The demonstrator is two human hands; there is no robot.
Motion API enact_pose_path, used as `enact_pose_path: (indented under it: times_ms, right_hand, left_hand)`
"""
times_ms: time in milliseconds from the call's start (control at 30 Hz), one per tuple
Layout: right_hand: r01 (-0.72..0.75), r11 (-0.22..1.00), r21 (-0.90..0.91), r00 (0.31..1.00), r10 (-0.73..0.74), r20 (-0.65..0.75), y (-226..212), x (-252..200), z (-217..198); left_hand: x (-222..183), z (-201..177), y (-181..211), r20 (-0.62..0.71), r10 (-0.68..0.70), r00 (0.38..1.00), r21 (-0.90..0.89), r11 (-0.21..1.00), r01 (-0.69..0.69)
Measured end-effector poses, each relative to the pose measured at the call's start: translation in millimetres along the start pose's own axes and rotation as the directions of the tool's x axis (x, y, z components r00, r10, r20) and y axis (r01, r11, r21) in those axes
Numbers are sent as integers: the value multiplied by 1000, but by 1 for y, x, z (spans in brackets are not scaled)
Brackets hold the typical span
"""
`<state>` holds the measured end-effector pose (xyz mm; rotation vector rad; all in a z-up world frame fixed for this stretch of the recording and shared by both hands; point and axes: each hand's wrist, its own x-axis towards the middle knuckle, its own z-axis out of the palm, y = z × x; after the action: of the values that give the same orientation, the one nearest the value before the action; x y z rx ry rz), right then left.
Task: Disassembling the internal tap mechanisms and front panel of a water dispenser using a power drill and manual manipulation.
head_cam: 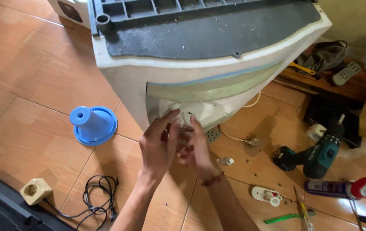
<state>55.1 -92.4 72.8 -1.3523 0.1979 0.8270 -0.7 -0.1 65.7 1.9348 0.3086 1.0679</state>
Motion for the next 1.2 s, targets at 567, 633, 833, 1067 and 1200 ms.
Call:
enact_pose_path:
  times_ms: [567, 633, 833, 1067, 1200]
  right_hand:
    - [563, 655, -503, 758, -653, -2, 7, 17, 13]
    - [574, 250, -780, 614, -762, 208, 17, 35, 3]
    - [481, -426, -766, 265, -763, 590, 29, 51, -1]
    - [432, 874, -221, 870, -469, -155, 42, 31, -6]
    - [1, 978, 208, 1000, -5, 19, 41, 31, 0]
  left_hand:
    - [-58, 19, -88, -137, 56, 989, 684, 728, 53]
    - [-81, 35, -104, 23, -146, 989, 690, 718, 90]
    - [-91, 40, -89, 121, -379, 918, 541, 800, 259]
    - [-49, 8, -47, -157, 45, 987, 222, 975, -9]
    - [-36, 9, -36, -54, 204, 977, 346, 922, -174]
